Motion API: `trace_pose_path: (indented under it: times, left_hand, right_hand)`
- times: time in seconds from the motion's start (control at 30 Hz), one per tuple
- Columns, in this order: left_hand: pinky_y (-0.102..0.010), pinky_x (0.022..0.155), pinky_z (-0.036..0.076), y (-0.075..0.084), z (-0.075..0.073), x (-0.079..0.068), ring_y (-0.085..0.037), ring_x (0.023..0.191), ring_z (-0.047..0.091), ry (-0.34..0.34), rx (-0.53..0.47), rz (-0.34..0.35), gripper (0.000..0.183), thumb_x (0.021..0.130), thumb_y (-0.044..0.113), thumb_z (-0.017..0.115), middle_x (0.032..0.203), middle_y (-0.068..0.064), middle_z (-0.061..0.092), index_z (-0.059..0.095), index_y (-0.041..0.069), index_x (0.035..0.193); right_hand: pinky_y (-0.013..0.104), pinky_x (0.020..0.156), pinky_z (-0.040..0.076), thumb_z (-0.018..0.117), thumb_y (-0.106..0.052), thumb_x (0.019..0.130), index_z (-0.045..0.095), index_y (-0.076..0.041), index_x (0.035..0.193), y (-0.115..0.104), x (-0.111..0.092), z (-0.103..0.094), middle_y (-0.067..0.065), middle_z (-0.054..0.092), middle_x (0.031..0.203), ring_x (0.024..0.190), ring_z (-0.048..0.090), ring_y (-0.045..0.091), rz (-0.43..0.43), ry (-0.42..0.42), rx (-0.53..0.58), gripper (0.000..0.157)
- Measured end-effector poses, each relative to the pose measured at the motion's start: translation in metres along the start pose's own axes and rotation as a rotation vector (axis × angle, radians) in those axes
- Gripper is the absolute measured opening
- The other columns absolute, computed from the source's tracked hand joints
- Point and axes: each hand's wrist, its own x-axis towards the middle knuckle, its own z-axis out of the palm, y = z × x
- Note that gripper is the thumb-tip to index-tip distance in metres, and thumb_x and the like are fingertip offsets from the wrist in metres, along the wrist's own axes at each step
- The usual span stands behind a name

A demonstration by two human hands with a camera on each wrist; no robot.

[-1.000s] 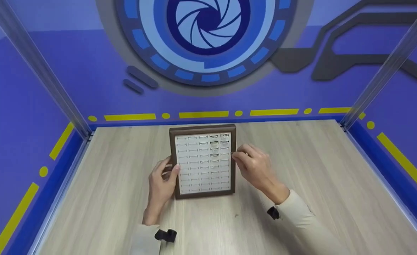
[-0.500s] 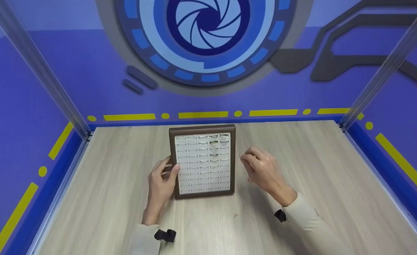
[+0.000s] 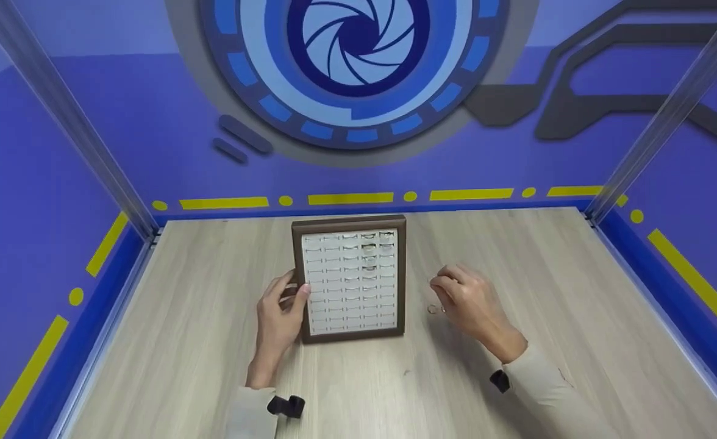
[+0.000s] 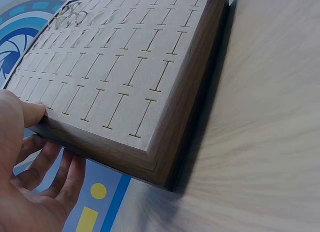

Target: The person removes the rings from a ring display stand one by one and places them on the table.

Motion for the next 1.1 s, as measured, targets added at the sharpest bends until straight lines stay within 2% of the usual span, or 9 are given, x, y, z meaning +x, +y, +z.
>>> trace_pose_path:
  times: [0.6,0.83,1.1]
  left_hand:
    - [-0.043,0.096,0.063,-0.002,-0.001,0.001,-0.029,0.108,0.072,0.005,-0.002,0.012,0.044,0.105,0.019,0.072,0.125,-0.013,0.07,0.063,0.003,0.145]
    - [-0.046,0.099,0.061,-0.001,0.0,0.0,-0.031,0.111,0.071,-0.006,-0.011,-0.007,0.043,0.105,0.019,0.072,0.125,-0.012,0.069,0.064,0.004,0.145]
    - [-0.043,0.099,0.061,-0.002,-0.001,-0.001,-0.03,0.112,0.071,-0.008,0.001,-0.003,0.043,0.105,0.02,0.071,0.125,-0.011,0.07,0.063,0.005,0.145]
  right_hand:
    - [0.035,0.061,0.057,0.09,0.003,0.082,0.079,-0.011,0.085,0.026,-0.046,0.003,-0.002,0.069,0.087,0.072,0.067,0.018,0.11,-0.118,-0.005,0.018]
    - [0.036,0.062,0.058,0.089,0.001,0.084,0.08,-0.01,0.084,0.031,-0.056,0.003,-0.002,0.07,0.086,0.072,0.068,0.019,0.171,-0.178,-0.024,0.014]
    - [0.038,0.062,0.058,0.088,-0.003,0.086,0.081,-0.01,0.083,0.033,-0.062,0.004,-0.003,0.068,0.083,0.071,0.068,0.019,0.21,-0.237,-0.041,0.011]
